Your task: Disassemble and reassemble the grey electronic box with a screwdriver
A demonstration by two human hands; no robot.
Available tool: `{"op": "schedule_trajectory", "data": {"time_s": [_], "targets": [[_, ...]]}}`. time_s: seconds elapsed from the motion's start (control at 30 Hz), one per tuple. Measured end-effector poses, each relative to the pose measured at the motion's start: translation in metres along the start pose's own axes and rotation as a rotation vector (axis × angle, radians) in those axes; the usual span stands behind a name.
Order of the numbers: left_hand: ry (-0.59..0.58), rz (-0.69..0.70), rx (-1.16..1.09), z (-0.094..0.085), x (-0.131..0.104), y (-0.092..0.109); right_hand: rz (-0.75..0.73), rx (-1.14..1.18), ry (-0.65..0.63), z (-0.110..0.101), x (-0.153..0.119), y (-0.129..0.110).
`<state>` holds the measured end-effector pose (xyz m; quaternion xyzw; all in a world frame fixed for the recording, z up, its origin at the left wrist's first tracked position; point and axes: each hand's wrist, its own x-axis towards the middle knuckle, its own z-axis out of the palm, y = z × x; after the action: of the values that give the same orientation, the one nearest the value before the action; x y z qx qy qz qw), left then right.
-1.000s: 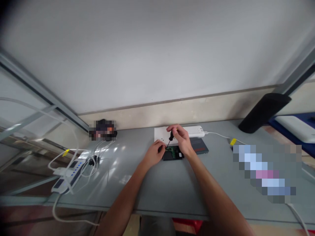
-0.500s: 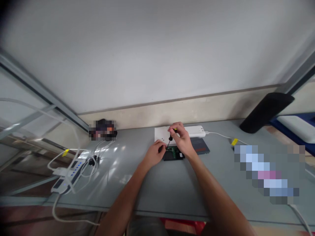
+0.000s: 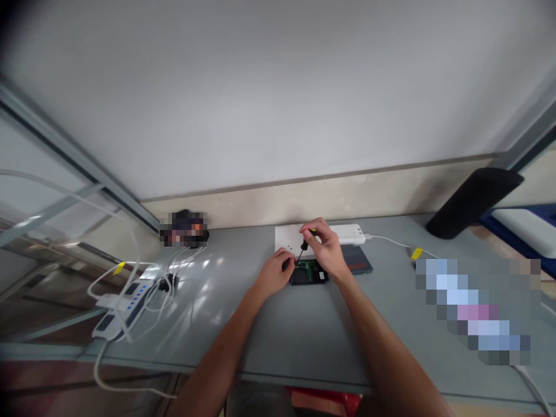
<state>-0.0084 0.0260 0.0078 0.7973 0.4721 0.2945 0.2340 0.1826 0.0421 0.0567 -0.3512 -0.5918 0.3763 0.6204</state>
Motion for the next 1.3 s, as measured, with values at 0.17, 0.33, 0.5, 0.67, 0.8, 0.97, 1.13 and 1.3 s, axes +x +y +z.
{"op": "schedule_trajectory", "data": {"time_s": [0.17, 0.33, 0.5, 0.67, 0.8, 0.97, 1.13, 1.3], "targets": [[-0.002, -0.015, 0.003, -0.002, 0.000, 0.003, 0.045, 0.024, -0.063, -0.002, 0.001, 0.001], [-0.001, -0.017, 0.012, -0.002, 0.000, 0.003, 0.021, -0.012, 0.006, -0.001, 0.000, 0.000], [0.003, -0.009, 0.002, -0.001, 0.000, 0.002, 0.042, 0.008, -0.050, -0.002, 0.001, -0.002], [0.003, -0.010, 0.005, -0.001, 0.000, 0.001, 0.053, 0.048, -0.098, 0.001, 0.000, -0.002], [0.004, -0.003, 0.013, 0.000, 0.000, 0.000, 0.022, -0.006, -0.033, 0.007, -0.002, -0.003], [0.001, -0.009, 0.010, 0.001, 0.000, 0.000, 0.035, -0.003, -0.058, 0.007, -0.002, -0.003], [-0.010, -0.007, 0.014, 0.000, 0.000, 0.000, 0.043, 0.058, -0.089, 0.005, -0.001, -0.003], [-0.004, -0.009, 0.010, -0.001, 0.000, 0.002, 0.047, 0.010, -0.008, 0.004, -0.001, -0.002]]}}
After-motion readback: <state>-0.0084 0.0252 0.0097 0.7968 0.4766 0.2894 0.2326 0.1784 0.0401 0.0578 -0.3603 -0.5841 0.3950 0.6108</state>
